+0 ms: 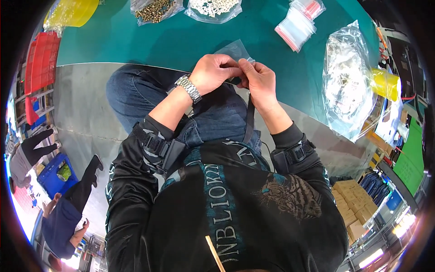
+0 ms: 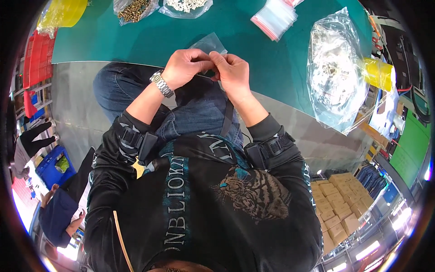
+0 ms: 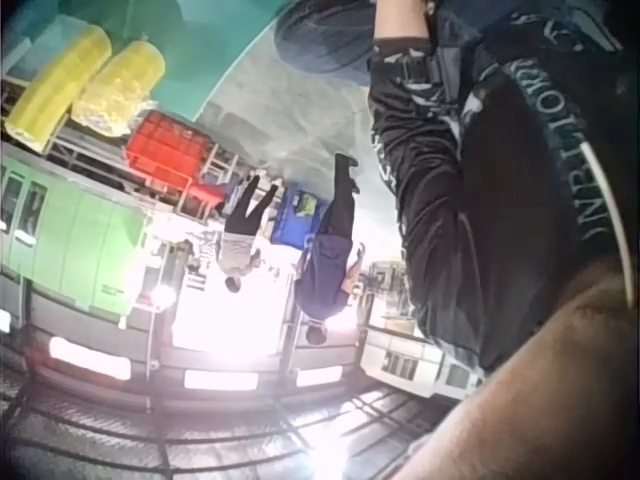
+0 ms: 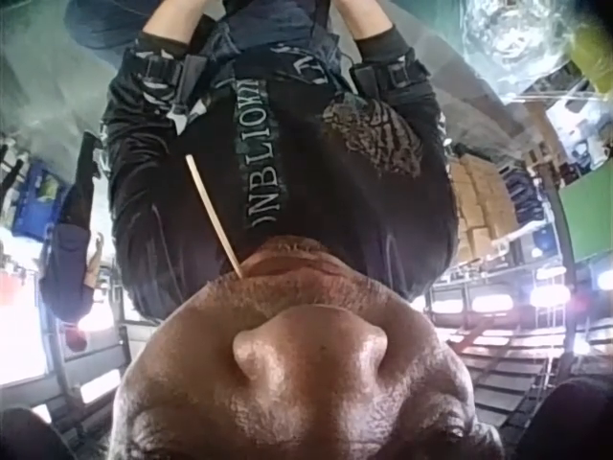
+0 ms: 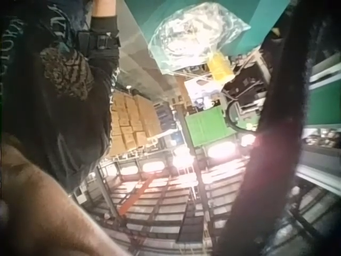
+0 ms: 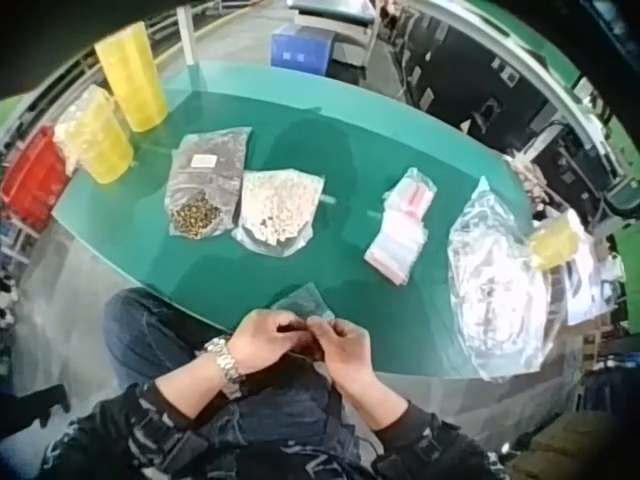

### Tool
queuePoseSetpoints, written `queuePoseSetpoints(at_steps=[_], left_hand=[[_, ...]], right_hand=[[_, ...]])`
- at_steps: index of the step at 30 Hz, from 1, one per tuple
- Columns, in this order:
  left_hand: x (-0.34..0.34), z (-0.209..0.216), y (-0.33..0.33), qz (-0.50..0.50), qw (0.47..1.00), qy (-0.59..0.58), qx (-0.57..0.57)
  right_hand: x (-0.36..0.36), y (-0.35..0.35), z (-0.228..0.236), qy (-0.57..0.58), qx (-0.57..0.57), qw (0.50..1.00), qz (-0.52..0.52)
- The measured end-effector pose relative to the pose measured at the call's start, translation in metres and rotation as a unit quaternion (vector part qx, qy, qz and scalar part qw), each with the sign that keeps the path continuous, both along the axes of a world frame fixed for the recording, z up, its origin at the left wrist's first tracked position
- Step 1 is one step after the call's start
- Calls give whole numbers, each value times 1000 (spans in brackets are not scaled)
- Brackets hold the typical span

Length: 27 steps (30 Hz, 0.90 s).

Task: The person opens a small plastic bag and fills it with a handful of white plastic pieces from a larger bag. They then take a handful of metal pieces from another bag, add them to the same small plastic bag, and seal it.

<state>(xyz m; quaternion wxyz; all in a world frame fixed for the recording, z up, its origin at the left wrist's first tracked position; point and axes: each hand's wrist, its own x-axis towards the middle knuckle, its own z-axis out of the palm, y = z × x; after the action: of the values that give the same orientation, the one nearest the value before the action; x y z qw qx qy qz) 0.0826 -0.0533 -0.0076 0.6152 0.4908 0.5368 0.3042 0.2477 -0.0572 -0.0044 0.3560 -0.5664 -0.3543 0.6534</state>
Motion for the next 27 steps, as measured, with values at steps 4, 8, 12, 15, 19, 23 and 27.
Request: queuePoseSetpoints(at_steps=[4,8,12,15,19,23,27], left_hand=[[-5,-3,1,-21,999,24,7],[-5,-7,2,-18,1000,24,-1],[-4,-8,0,-5,1000,27,4],[-3,-8,0,-3,999,32,14],[-2,-8,0,-5,999,40,25],[-1,-6,0,0,999,47,28],[-2,-6,1,6,998,57,28]], right_hand=[[-1,0,0,7,2,1000,-1],[-1,0,0,8,2,1000,-2],[0,-1,0,16,-2,1000,-7],[1,-2,-1,34,-1,999,-23],[2,-1,0,35,-3,999,-13],[3,-2,-1,47,-4,999,-18],[4,-3,-4,53,1,998,-17]])
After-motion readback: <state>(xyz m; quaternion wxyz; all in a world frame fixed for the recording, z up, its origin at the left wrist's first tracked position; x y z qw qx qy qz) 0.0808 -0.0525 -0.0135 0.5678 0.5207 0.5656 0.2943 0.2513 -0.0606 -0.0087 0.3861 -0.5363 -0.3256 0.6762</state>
